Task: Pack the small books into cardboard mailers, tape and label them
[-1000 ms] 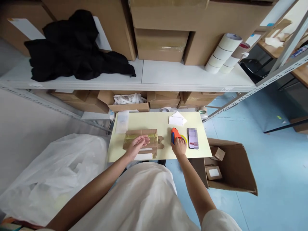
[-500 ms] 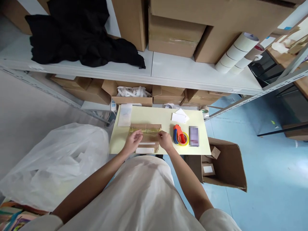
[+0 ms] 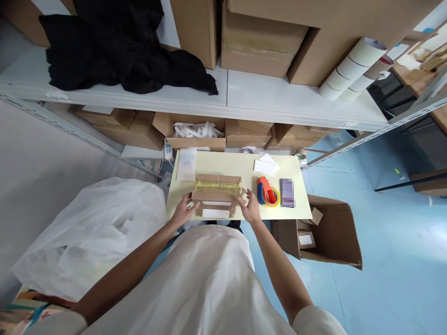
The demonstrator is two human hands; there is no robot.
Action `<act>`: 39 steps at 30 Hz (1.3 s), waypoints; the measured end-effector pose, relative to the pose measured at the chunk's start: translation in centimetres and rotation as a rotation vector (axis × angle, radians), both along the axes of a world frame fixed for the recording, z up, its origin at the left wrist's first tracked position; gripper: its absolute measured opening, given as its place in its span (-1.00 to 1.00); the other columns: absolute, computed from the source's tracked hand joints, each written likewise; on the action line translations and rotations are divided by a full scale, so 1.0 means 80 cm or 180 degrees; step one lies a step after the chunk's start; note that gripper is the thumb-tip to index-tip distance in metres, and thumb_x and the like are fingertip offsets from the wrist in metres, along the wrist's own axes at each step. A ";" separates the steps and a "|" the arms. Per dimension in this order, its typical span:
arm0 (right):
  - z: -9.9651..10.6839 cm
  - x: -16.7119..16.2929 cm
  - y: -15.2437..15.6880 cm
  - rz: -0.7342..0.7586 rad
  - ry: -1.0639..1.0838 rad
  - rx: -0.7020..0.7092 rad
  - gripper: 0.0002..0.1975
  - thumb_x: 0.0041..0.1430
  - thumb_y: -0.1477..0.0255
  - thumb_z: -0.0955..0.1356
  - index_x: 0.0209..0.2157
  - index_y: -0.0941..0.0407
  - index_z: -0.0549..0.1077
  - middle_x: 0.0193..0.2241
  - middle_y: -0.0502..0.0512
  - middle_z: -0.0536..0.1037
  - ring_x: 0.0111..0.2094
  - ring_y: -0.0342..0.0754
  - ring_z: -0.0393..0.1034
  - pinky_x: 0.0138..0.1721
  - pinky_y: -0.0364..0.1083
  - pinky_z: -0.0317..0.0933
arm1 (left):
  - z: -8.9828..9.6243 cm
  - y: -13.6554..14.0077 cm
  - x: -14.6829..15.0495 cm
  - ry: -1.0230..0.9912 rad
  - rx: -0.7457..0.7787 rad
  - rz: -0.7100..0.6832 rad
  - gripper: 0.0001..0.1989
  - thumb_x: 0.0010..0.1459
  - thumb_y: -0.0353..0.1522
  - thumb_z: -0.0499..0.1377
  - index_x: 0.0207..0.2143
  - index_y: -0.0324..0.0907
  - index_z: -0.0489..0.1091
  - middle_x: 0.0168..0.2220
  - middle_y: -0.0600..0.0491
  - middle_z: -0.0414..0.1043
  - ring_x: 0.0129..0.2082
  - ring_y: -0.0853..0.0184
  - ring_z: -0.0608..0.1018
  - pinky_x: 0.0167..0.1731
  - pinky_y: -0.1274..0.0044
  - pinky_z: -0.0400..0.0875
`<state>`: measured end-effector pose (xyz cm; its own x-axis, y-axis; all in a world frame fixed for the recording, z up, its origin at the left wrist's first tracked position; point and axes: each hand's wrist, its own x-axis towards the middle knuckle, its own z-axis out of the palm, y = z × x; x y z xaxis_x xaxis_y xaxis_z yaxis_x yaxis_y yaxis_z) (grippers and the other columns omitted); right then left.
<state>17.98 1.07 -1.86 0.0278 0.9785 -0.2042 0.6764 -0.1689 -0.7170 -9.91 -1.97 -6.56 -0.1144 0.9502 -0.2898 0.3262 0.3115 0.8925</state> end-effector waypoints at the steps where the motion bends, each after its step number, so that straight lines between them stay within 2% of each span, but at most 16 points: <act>1: -0.003 0.003 -0.004 0.0047 0.0300 -0.0229 -0.45 0.12 0.20 0.28 0.11 0.16 0.21 -0.01 0.30 0.42 -0.02 0.10 0.35 -0.09 0.05 0.26 | 0.000 -0.001 -0.001 -0.0073 -0.0035 -0.0061 -0.40 0.02 -0.14 0.18 0.08 -0.19 0.18 0.08 -0.21 0.31 0.05 0.13 0.42 -0.17 0.35 0.42; 3: -0.005 0.005 -0.008 0.0281 0.0715 -0.0476 -0.50 0.05 0.25 0.34 0.02 0.12 0.30 -0.06 0.24 0.47 -0.02 0.12 0.36 -0.09 0.08 0.27 | 0.003 0.000 -0.003 -0.0142 -0.0034 -0.0166 -0.41 -0.01 -0.15 0.21 0.06 -0.18 0.21 0.04 -0.18 0.35 0.04 0.13 0.43 -0.13 0.32 0.40; 5: -0.002 0.004 -0.006 0.0340 0.0928 -0.0357 -0.51 -0.03 0.29 0.38 -0.02 0.09 0.33 -0.07 0.20 0.48 -0.02 0.13 0.36 -0.04 0.13 0.24 | 0.010 0.005 -0.004 -0.0141 0.0133 -0.0171 -0.38 -0.04 -0.17 0.23 0.07 -0.17 0.20 0.02 -0.16 0.37 0.02 0.14 0.44 -0.07 0.30 0.37; 8: 0.010 0.006 0.007 0.0015 0.1272 -0.0061 -0.46 -0.03 0.31 0.38 0.03 0.07 0.30 0.01 0.21 0.43 0.02 0.12 0.34 0.02 0.17 0.20 | 0.024 0.020 -0.008 -0.0171 0.0537 0.0043 -0.35 -0.05 -0.16 0.25 0.08 -0.16 0.19 0.01 -0.14 0.37 0.01 0.16 0.44 0.02 0.27 0.28; 10: 0.019 0.010 0.019 -0.0151 0.1559 -0.0007 -0.47 -0.02 0.30 0.37 0.04 0.06 0.30 0.03 0.22 0.41 0.05 0.12 0.31 0.04 0.15 0.19 | 0.031 0.035 -0.008 -0.0361 0.0647 0.0112 -0.40 -0.03 -0.12 0.22 0.04 -0.18 0.23 0.00 -0.14 0.39 0.03 0.15 0.43 0.05 0.27 0.25; 12: 0.024 0.015 0.031 -0.0168 0.1692 -0.0048 -0.53 -0.01 0.29 0.36 -0.01 0.06 0.35 0.06 0.20 0.38 0.13 0.12 0.23 0.08 0.13 0.17 | 0.033 0.050 -0.007 -0.0665 0.0565 0.0086 -0.43 -0.02 -0.06 0.19 -0.02 -0.20 0.30 0.02 -0.16 0.38 0.07 0.12 0.40 0.06 0.28 0.24; 15: 0.020 0.021 0.044 -0.0129 0.1703 -0.0228 -0.59 -0.02 0.32 0.35 -0.07 0.04 0.39 0.11 0.15 0.35 0.21 0.10 0.10 0.16 0.11 0.09 | 0.030 0.067 0.001 -0.1027 0.0274 0.0000 -0.37 -0.06 -0.02 0.20 -0.03 -0.24 0.33 0.07 -0.19 0.36 0.11 0.08 0.37 0.07 0.32 0.25; 20: -0.008 0.022 0.056 -0.0134 0.1956 -0.0623 -0.45 -0.04 0.35 0.32 0.06 0.06 0.27 0.15 0.20 0.30 0.20 0.08 0.15 0.17 0.12 0.10 | 0.011 0.077 0.011 -0.1210 -0.0151 -0.0181 -0.34 0.01 -0.05 0.16 0.11 -0.19 0.27 0.14 -0.13 0.30 0.13 0.08 0.36 0.04 0.33 0.29; 25: -0.034 0.033 0.046 0.0107 0.1604 -0.0581 -0.34 -0.01 0.40 0.26 0.19 0.01 0.13 0.25 0.16 0.14 0.26 0.06 0.03 0.18 0.14 0.07 | -0.020 0.071 -0.005 -0.0628 -0.0370 -0.0250 -0.43 0.14 -0.22 -0.02 0.20 -0.16 0.15 0.20 -0.10 0.21 0.16 0.12 0.33 0.02 0.31 0.33; 28: -0.050 0.053 0.024 0.0118 0.1091 -0.0446 -0.37 0.03 0.44 0.22 0.20 0.02 0.16 0.21 0.17 0.22 0.22 0.07 0.13 0.16 0.15 0.10 | -0.035 0.050 -0.023 -0.0313 -0.0389 -0.0214 -0.40 0.04 -0.33 0.06 0.18 -0.25 0.19 0.19 -0.17 0.23 0.17 0.11 0.32 0.13 0.28 0.21; 31: -0.062 0.068 0.001 0.0295 0.0633 -0.0281 -0.35 -0.03 0.51 0.25 0.18 0.08 0.20 0.14 0.22 0.32 0.15 0.10 0.24 0.11 0.16 0.16 | -0.042 0.029 -0.031 0.0038 -0.0207 -0.0559 -0.27 -0.14 -0.42 0.19 0.17 -0.27 0.19 0.20 -0.17 0.21 0.19 0.08 0.29 0.20 0.28 0.11; 33: -0.065 0.066 -0.009 0.0539 0.0462 -0.0139 -0.33 -0.09 0.55 0.27 0.16 0.11 0.23 0.09 0.24 0.38 0.10 0.10 0.29 0.09 0.13 0.20 | -0.043 0.023 -0.025 0.0306 0.0079 -0.0864 -0.18 -0.20 -0.42 0.24 0.19 -0.23 0.14 0.23 -0.16 0.16 0.22 0.07 0.23 0.21 0.28 0.09; 35: -0.061 0.056 -0.011 0.0634 0.0417 -0.0006 -0.37 -0.08 0.56 0.28 0.12 0.13 0.26 0.03 0.22 0.44 0.05 0.07 0.35 0.06 0.08 0.24 | -0.039 0.025 -0.012 0.0393 0.0329 -0.0980 -0.15 -0.22 -0.37 0.28 0.20 -0.19 0.11 0.22 -0.14 0.16 0.22 0.08 0.23 0.19 0.27 0.13; 39: -0.030 0.038 0.007 0.0215 0.0355 0.0107 -0.58 0.07 0.47 0.23 0.00 0.13 0.36 -0.13 0.18 0.55 -0.09 0.02 0.46 -0.09 -0.01 0.34 | -0.012 0.039 0.012 0.0333 0.0626 -0.0663 -0.23 -0.15 -0.27 0.28 0.16 -0.18 0.16 0.14 -0.14 0.28 0.13 0.12 0.36 0.05 0.30 0.31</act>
